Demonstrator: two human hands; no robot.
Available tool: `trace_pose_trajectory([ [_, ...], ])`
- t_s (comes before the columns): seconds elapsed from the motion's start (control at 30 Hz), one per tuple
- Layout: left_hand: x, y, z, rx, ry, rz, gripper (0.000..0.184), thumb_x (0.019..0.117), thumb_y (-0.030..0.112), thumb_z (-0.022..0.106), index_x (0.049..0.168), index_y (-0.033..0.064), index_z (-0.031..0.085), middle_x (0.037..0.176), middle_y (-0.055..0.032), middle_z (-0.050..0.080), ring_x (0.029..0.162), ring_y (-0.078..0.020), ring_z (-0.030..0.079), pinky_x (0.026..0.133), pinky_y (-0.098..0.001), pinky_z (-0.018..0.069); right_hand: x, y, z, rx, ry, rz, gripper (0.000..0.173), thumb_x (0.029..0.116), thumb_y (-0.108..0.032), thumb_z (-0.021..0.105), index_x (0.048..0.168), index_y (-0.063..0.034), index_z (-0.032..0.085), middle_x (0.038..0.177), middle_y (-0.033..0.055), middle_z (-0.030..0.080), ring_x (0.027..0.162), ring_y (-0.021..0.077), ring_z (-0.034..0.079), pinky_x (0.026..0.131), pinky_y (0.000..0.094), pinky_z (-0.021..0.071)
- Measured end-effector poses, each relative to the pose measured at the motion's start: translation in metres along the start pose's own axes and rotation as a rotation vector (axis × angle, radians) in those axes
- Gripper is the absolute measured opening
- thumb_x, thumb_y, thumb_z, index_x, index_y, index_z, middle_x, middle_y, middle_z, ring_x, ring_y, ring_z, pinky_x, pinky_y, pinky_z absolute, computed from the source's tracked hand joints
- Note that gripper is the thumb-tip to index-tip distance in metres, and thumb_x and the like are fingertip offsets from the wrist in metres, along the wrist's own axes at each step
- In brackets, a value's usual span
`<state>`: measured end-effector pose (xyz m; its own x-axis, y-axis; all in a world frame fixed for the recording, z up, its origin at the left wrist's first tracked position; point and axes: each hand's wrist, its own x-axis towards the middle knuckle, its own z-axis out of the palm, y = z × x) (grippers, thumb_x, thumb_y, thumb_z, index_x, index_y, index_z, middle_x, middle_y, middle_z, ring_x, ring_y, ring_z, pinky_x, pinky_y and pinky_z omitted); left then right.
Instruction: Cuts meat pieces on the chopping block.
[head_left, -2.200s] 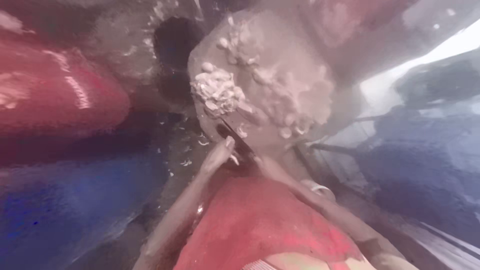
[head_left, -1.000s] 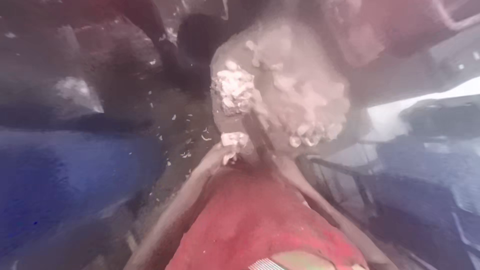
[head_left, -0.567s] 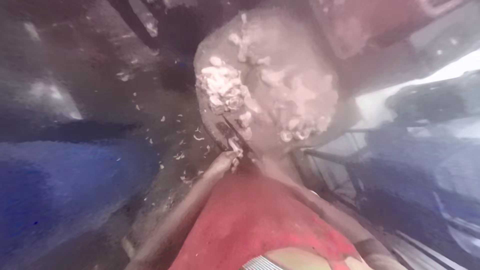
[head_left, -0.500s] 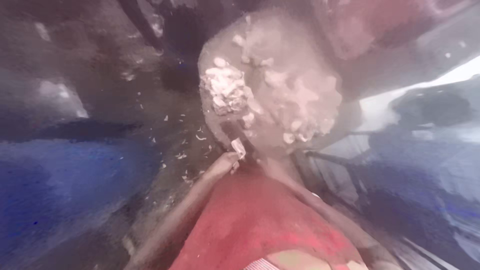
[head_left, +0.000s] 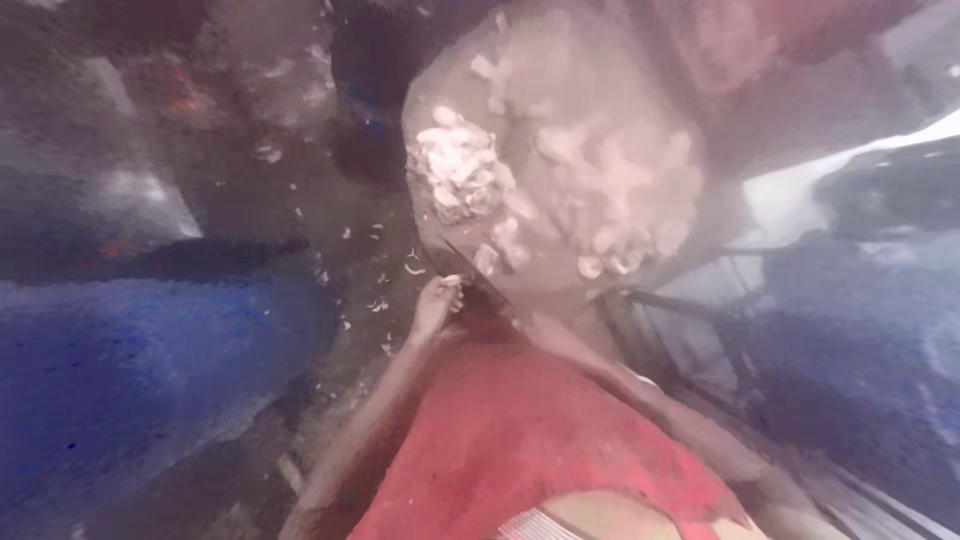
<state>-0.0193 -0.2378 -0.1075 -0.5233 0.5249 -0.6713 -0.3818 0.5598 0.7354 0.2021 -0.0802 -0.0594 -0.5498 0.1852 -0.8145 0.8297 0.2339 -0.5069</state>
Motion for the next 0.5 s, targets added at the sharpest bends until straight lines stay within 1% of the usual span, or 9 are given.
trace_pose_trajectory([
  [0.07, -0.009, 0.000, -0.002, 0.100, 0.087, 0.054, 0.026, 0.1033, 0.021, 0.060, 0.120, 0.0017, 0.059, 0.093, -0.0107, 0.070, 0.073, -0.0180, 0.069, 0.067, -0.0356, 0.0608, -0.010, 0.013, -0.001, 0.127, -0.007, -0.012, 0.060, 0.1038, -0.061, 0.041, 0.105, -0.0050, 0.062, 0.083, 0.0082, 0.059, 0.074, 0.0206, 0.060, 0.071, 0.0446, 0.0518],
  [0.1, -0.009, 0.002, -0.002, 0.208, 0.137, 0.116, 0.029, 0.1018, 0.024, 0.062, 0.123, 0.0048, 0.060, 0.098, -0.0098, 0.070, 0.078, -0.0175, 0.069, 0.071, -0.0369, 0.0605, -0.018, 0.018, -0.002, 0.214, 0.036, -0.024, 0.058, 0.1040, -0.059, 0.043, 0.105, -0.0054, 0.064, 0.081, 0.0053, 0.059, 0.072, 0.0167, 0.058, 0.070, 0.0411, 0.0519],
  [0.17, -0.003, 0.005, 0.001, 0.487, 0.211, 0.294, 0.041, 0.0985, 0.033, 0.068, 0.131, 0.0084, 0.060, 0.122, -0.0115, 0.066, 0.102, -0.0216, 0.068, 0.089, -0.0433, 0.0584, -0.033, 0.030, -0.005, 0.348, 0.198, -0.061, 0.053, 0.1030, -0.054, 0.050, 0.114, -0.0049, 0.067, 0.085, 0.0043, 0.066, 0.076, 0.0126, 0.064, 0.075, 0.0374, 0.0569],
  [0.23, 0.006, 0.004, 0.010, 0.807, 0.203, 0.412, 0.049, 0.0963, 0.045, 0.067, 0.131, 0.0102, 0.066, 0.140, -0.0171, 0.056, 0.128, -0.0327, 0.056, 0.107, -0.0518, 0.0487, -0.047, 0.043, -0.006, 0.363, 0.356, -0.026, 0.047, 0.1042, -0.047, 0.052, 0.122, -0.0054, 0.065, 0.087, 0.0037, 0.068, 0.075, 0.0112, 0.066, 0.074, 0.0356, 0.0585],
  [0.27, 0.010, 0.006, 0.015, 0.945, 0.162, 0.439, 0.050, 0.0969, 0.050, 0.064, 0.128, 0.0111, 0.068, 0.140, -0.0200, 0.056, 0.130, -0.0396, 0.053, 0.108, -0.0583, 0.0446, -0.052, 0.052, -0.007, 0.325, 0.427, 0.005, 0.046, 0.1043, -0.045, 0.052, 0.122, -0.0048, 0.064, 0.085, 0.0038, 0.066, 0.073, 0.0116, 0.064, 0.072, 0.0363, 0.0575],
  [0.3, 0.015, 0.006, 0.018, 1.039, 0.126, 0.459, 0.048, 0.0974, 0.052, 0.061, 0.125, 0.0139, 0.070, 0.136, -0.0200, 0.058, 0.127, -0.0421, 0.053, 0.104, -0.0607, 0.0457, -0.055, 0.062, -0.010, 0.278, 0.484, 0.042, 0.045, 0.1041, -0.045, 0.052, 0.119, -0.0043, 0.065, 0.082, 0.0045, 0.066, 0.071, 0.0129, 0.063, 0.070, 0.0379, 0.0561],
  [0.37, 0.018, 0.005, 0.010, 1.075, 0.087, 0.481, 0.039, 0.0978, 0.048, 0.061, 0.120, 0.0175, 0.072, 0.131, -0.0156, 0.061, 0.124, -0.0389, 0.056, 0.101, -0.0576, 0.0481, -0.061, 0.090, -0.012, 0.215, 0.531, 0.122, 0.048, 0.1040, -0.046, 0.052, 0.117, -0.0024, 0.066, 0.080, 0.0087, 0.065, 0.070, 0.0185, 0.063, 0.068, 0.0430, 0.0553],
  [0.43, 0.019, 0.005, -0.020, 1.040, 0.176, 0.445, 0.034, 0.0984, 0.046, 0.061, 0.117, 0.0205, 0.074, 0.127, -0.0118, 0.066, 0.123, -0.0341, 0.059, 0.104, -0.0541, 0.0483, -0.065, 0.121, -0.008, 0.232, 0.510, 0.186, 0.054, 0.1033, -0.051, 0.052, 0.124, -0.0021, 0.064, 0.087, 0.0139, 0.068, 0.075, 0.0245, 0.066, 0.074, 0.0494, 0.0567],
  [0.5, 0.024, 0.009, -0.052, 1.012, 0.307, 0.352, 0.036, 0.0981, 0.040, 0.062, 0.123, 0.0167, 0.071, 0.130, -0.0166, 0.064, 0.123, -0.0398, 0.058, 0.104, -0.0586, 0.0471, -0.067, 0.145, 0.006, 0.320, 0.482, 0.206, 0.053, 0.1043, -0.052, 0.051, 0.121, -0.0025, 0.063, 0.084, 0.0130, 0.065, 0.071, 0.0242, 0.063, 0.072, 0.0485, 0.0557],
])
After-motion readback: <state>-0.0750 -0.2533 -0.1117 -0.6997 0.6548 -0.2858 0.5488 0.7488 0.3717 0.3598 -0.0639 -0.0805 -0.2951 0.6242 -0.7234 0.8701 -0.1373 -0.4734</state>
